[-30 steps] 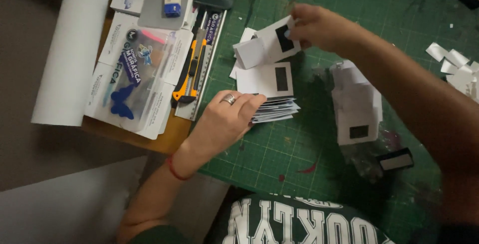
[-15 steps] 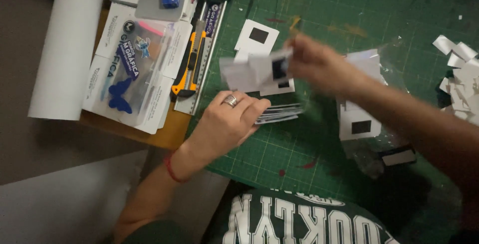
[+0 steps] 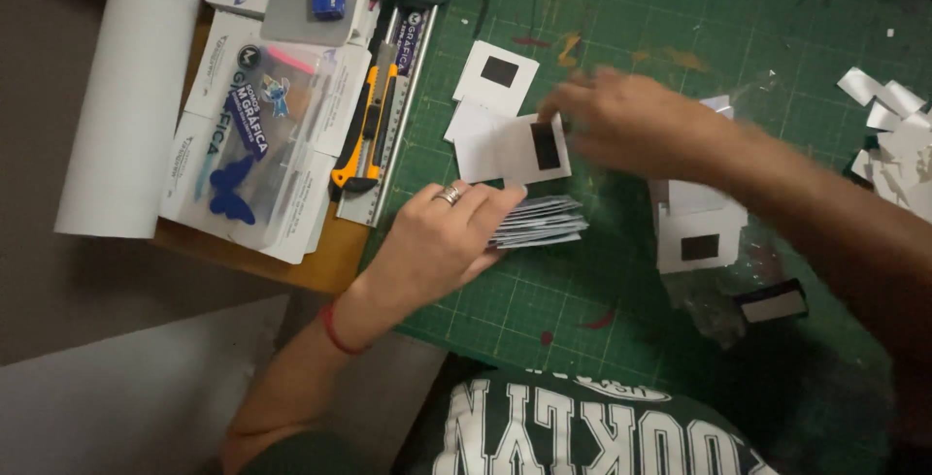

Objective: Packing small white cards into plastic bags and using scissors to cut materials at a workstation.

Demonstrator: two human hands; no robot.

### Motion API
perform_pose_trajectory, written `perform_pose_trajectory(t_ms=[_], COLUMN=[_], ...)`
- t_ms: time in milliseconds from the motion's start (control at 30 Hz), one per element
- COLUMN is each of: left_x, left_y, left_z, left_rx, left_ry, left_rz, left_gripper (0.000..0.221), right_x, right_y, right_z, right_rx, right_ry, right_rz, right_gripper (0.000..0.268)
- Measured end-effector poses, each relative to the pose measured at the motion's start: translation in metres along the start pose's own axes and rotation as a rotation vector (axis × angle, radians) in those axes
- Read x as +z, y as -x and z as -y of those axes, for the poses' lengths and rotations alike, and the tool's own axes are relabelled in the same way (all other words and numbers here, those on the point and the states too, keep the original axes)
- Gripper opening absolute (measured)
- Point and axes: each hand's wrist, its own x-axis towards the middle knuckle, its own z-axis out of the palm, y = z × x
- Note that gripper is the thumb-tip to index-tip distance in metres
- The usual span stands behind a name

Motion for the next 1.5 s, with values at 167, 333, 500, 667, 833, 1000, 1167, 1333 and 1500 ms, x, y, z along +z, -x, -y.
perform_pose_trajectory(t_ms=[167,333,500,667,833,1000,1167,1333,1500], left_x=[-0.004,-0.002,-0.001,-0.022,-0.022,-0.020,-0.023,-0.017,-0.014], left_y=[-0.003,-0.001,0.000,-0.010,-0.011,-0.011,-0.016,-0.016,-0.015], left_z=[-0.004,-0.007,-0.009,-0.014,-0.012,-0.008,-0.007,-0.002,0.000], left_rx=[0.022,0.016,0.014,-0.006,-0.029,-0.042,-0.061,-0.076,-0.100], left_ry=[-0.017,-0.012,-0.029,-0.137,-0.105,-0.101,-0.075,-0.058,-0.124], left_rz=[0.000,0.002,-0.027,0.042,0.049,0.083,0.087,0.069,0.094], left_gripper=[0.059,0.063,0.054,0.064,0.061,0.067,0.067,0.069,0.083], right_x=[0.024,0.022,-0.001,-0.016,-0.012,-0.003,-0.001,-0.006,-0.020], right_y=[-0.037,-0.048,-0.044,-0.079,-0.115,-0.121,-0.107,-0.090,-0.046], right_z=[0.000,0.006,0.030,0.005,0.000,0.009,0.006,-0.014,-0.001], right_rx=[0.091,0.110,0.302,0.096,-0.116,-0.167,-0.164,-0.120,0.020], right_ry=[0.369,0.380,-0.016,0.097,0.373,0.462,0.518,0.544,0.035], right_rz=[0.105,0.177,0.270,0.115,-0.005,0.137,0.083,0.104,0.153], right_gripper=[0.071,0.071,0.052,0.050,0.051,0.076,0.080,0.075,0.024])
